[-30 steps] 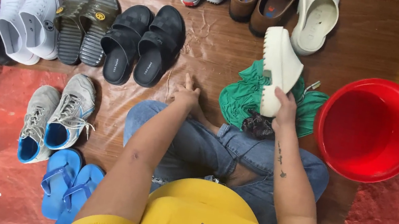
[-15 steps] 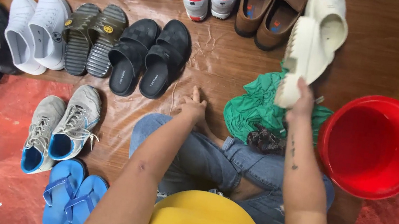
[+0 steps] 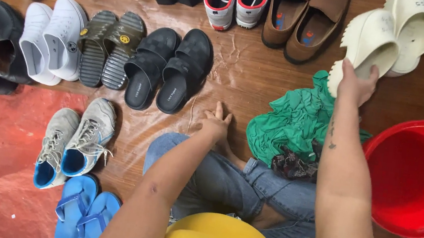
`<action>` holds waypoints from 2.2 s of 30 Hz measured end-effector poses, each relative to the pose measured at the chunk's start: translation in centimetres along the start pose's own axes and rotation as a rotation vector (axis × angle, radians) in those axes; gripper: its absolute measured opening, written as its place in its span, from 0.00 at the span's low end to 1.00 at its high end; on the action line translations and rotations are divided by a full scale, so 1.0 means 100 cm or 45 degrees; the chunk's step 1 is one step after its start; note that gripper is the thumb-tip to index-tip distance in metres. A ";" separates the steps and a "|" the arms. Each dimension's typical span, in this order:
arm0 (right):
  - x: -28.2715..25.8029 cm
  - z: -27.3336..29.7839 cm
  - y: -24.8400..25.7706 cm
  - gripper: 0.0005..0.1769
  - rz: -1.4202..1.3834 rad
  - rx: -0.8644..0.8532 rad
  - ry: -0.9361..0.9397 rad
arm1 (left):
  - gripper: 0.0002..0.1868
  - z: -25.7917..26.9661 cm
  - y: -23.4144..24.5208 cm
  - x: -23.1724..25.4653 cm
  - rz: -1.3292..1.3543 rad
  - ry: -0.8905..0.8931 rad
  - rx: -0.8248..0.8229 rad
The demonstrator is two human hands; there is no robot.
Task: A person is sitting on the floor cleaning a white clog-style shoe using a small brush and a green cloth.
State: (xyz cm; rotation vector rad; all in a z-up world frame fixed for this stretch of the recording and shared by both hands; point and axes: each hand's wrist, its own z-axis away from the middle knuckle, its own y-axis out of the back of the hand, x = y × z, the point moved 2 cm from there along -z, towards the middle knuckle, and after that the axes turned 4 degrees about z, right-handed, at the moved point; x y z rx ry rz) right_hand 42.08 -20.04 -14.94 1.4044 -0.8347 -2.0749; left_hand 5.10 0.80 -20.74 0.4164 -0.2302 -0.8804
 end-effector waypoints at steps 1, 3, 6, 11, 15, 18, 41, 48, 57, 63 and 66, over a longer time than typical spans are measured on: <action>-0.009 0.003 0.005 0.53 0.004 -0.004 0.000 | 0.70 0.000 -0.001 0.002 0.003 0.002 -0.004; -0.032 0.009 0.015 0.57 0.117 -0.054 0.145 | 0.72 0.002 0.003 0.004 -0.006 -0.005 0.006; -0.042 -0.011 0.016 0.58 0.016 0.115 0.443 | 0.39 0.049 0.021 0.005 0.693 0.270 0.179; -0.041 0.046 0.027 0.52 -0.096 0.008 0.841 | 0.49 0.075 0.040 0.009 0.007 -0.085 0.050; 0.034 0.150 0.025 0.33 -0.554 -0.172 1.033 | 0.42 0.047 0.015 0.004 0.065 -0.140 0.185; 0.129 0.197 0.010 0.08 -0.438 -0.127 0.556 | 0.39 0.039 0.013 0.005 0.148 -0.132 0.257; 0.153 0.247 0.060 0.11 0.135 -0.417 1.282 | 0.16 0.245 -0.092 -0.306 1.883 -0.385 1.735; 0.146 0.252 0.055 0.10 0.167 -0.429 1.304 | 0.37 0.306 -0.404 -0.394 1.615 0.954 1.154; 0.166 0.257 0.048 0.11 0.119 -0.380 1.118 | 0.55 0.233 -0.366 -0.340 1.922 1.405 1.189; 0.145 0.288 0.069 0.12 0.229 -0.333 1.318 | 0.48 0.196 -0.388 -0.377 2.391 0.933 1.102; 0.145 0.290 0.062 0.13 0.265 -0.356 1.332 | 0.48 0.200 -0.362 -0.371 3.170 0.650 0.704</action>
